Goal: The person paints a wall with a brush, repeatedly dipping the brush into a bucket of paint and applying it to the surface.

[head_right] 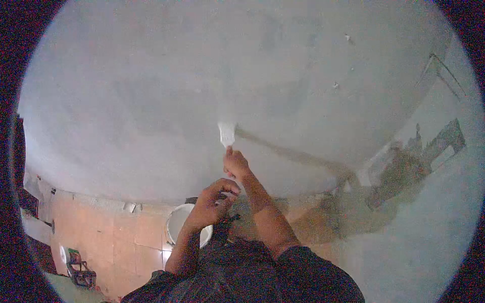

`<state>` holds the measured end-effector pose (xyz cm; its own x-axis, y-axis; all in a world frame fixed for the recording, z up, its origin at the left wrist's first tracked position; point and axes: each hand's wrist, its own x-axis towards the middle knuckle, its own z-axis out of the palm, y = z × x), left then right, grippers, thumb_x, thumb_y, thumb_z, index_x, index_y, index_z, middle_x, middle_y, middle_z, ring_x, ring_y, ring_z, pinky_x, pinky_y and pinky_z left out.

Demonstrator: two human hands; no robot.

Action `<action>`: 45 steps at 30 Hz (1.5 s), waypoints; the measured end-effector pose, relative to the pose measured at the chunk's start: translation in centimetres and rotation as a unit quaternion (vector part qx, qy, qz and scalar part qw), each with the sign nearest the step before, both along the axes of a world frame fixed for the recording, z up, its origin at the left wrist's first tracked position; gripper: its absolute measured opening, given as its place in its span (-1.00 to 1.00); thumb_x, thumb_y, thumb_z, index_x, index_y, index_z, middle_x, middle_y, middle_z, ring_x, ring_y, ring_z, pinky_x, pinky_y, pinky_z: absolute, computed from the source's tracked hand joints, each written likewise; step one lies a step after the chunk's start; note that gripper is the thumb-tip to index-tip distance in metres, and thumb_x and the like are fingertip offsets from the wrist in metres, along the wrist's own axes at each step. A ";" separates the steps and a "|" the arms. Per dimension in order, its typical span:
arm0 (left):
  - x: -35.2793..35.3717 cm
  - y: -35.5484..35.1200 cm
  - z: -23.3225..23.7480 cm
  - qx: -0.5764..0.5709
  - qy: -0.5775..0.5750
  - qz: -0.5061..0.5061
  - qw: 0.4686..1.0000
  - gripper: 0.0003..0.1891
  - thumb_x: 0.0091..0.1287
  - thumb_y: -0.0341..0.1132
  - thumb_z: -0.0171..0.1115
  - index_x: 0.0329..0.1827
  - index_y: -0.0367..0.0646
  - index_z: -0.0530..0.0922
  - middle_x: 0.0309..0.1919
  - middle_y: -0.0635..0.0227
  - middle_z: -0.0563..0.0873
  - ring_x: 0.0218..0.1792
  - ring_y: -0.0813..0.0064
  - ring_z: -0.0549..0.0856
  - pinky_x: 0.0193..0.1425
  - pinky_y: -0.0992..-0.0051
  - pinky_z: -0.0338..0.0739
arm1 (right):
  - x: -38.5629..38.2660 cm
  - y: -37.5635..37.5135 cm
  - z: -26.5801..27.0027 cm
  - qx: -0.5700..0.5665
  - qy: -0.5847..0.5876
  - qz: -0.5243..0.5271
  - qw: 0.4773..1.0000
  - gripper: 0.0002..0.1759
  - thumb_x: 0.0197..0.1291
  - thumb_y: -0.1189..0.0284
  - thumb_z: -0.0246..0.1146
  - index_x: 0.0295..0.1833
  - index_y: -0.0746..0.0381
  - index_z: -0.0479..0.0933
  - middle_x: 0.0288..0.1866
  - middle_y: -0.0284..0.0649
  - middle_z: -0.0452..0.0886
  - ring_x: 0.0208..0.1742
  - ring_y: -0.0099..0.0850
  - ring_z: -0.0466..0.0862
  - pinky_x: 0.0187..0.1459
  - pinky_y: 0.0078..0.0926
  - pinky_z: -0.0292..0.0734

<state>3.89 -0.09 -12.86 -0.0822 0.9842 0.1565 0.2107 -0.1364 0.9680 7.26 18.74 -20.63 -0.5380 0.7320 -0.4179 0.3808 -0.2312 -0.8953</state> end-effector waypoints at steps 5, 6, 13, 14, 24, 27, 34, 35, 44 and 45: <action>-0.1 -0.4 0.3 0.020 0.011 0.001 1.000 -0.73 0.22 -0.62 0.13 -0.04 -0.16 0.53 -0.02 0.35 0.62 0.04 0.47 0.61 0.06 0.45 0.52 | 2.3 1.5 -6.5 0.162 0.035 -0.016 0.986 -0.57 0.39 0.08 0.01 -0.30 0.24 0.46 -0.63 -0.28 0.42 -0.65 -0.47 0.40 -0.64 -0.30 0.29; -0.2 -0.4 0.2 0.019 0.004 -0.003 1.000 -0.73 0.23 -0.62 0.13 -0.04 -0.15 0.53 -0.01 0.35 0.62 0.04 0.47 0.61 0.06 0.44 0.52 | 2.8 0.5 -2.3 -0.089 0.010 -0.049 0.995 -0.58 0.37 0.09 0.02 -0.34 0.23 0.44 -0.65 -0.36 0.37 -0.67 -0.53 0.33 -0.66 -0.35 0.23; -0.9 -0.5 0.7 0.019 0.027 0.009 0.999 -0.79 0.30 -0.51 0.19 -0.03 -0.12 0.54 -0.07 0.39 0.63 0.01 0.45 0.61 0.04 0.40 0.50 | 3.2 2.6 14.3 -0.038 0.137 -0.042 0.989 -0.61 0.40 0.15 -0.02 -0.33 0.24 0.43 -0.75 -0.48 0.24 -0.81 -0.65 0.07 -0.76 -0.59 -0.06; -1.0 -0.7 0.9 0.022 0.027 0.010 0.999 -0.79 0.30 -0.51 0.19 -0.03 -0.12 0.54 -0.07 0.39 0.63 0.01 0.45 0.61 0.04 0.40 0.50 | 3.4 2.6 17.2 -0.031 0.151 -0.037 0.987 -0.59 0.40 0.13 -0.03 -0.33 0.24 0.44 -0.76 -0.49 0.22 -0.81 -0.67 0.07 -0.77 -0.60 -0.06; -2.9 -2.2 2.5 0.039 -0.005 -0.002 0.999 -0.80 0.28 -0.49 0.23 -0.05 -0.09 0.55 -0.04 0.41 0.63 0.00 0.46 0.62 0.03 0.41 0.49 | 1.8 -1.6 30.9 0.345 0.102 -0.055 0.931 -0.56 0.40 0.16 0.00 -0.32 0.32 0.50 -0.77 -0.39 0.29 -0.78 -0.57 0.20 -0.67 -0.53 0.14; -3.6 -2.9 2.8 0.054 0.005 -0.011 0.998 -0.80 0.28 -0.48 0.23 -0.06 -0.10 0.55 -0.06 0.40 0.64 0.00 0.45 0.62 0.02 0.42 0.50 | 1.9 -2.9 30.3 0.583 0.050 -0.151 0.797 -0.64 0.37 0.24 0.14 -0.22 0.37 0.61 -0.61 -0.25 0.49 -0.56 -0.47 0.47 -0.41 -0.48 0.39; -5.5 -4.2 3.5 0.045 0.009 -0.055 0.997 -0.80 0.28 -0.54 0.13 -0.06 -0.13 0.55 0.00 0.34 0.61 0.05 0.41 0.60 0.05 0.42 0.51 | -1.2 -1.1 23.3 0.710 0.016 -0.259 0.655 -0.80 0.24 0.41 0.30 -0.09 0.29 0.65 -0.43 -0.04 0.64 -0.41 -0.27 0.67 -0.35 -0.37 0.52; -5.8 -4.4 3.5 0.043 0.010 -0.060 0.997 -0.80 0.28 -0.54 0.13 -0.06 -0.13 0.55 0.00 0.34 0.61 0.05 0.41 0.60 0.05 0.42 0.51 | -1.8 -1.3 22.0 0.698 -0.072 -0.249 0.667 -0.83 0.26 0.45 0.25 -0.08 0.27 0.62 -0.45 -0.05 0.59 -0.41 -0.19 0.67 -0.38 -0.26 0.53; -7.4 -5.4 3.0 0.025 -0.004 -0.091 0.996 -0.80 0.28 -0.55 0.15 -0.06 -0.18 0.54 -0.03 0.28 0.60 0.01 0.40 0.61 0.07 0.41 0.52 | -2.6 -3.2 8.5 0.627 -0.190 -0.169 0.736 -0.65 0.25 0.58 0.13 0.16 0.37 0.44 -0.35 0.04 0.56 -0.43 -0.05 0.65 -0.43 -0.13 0.57; -7.6 -5.6 2.9 0.027 0.006 -0.093 0.995 -0.80 0.28 -0.55 0.15 -0.06 -0.18 0.54 -0.03 0.28 0.60 0.02 0.40 0.61 0.08 0.41 0.52 | -2.3 -3.7 7.4 0.626 -0.195 -0.173 0.735 -0.65 0.25 0.58 0.13 0.16 0.37 0.44 -0.35 0.04 0.56 -0.43 -0.05 0.65 -0.43 -0.13 0.57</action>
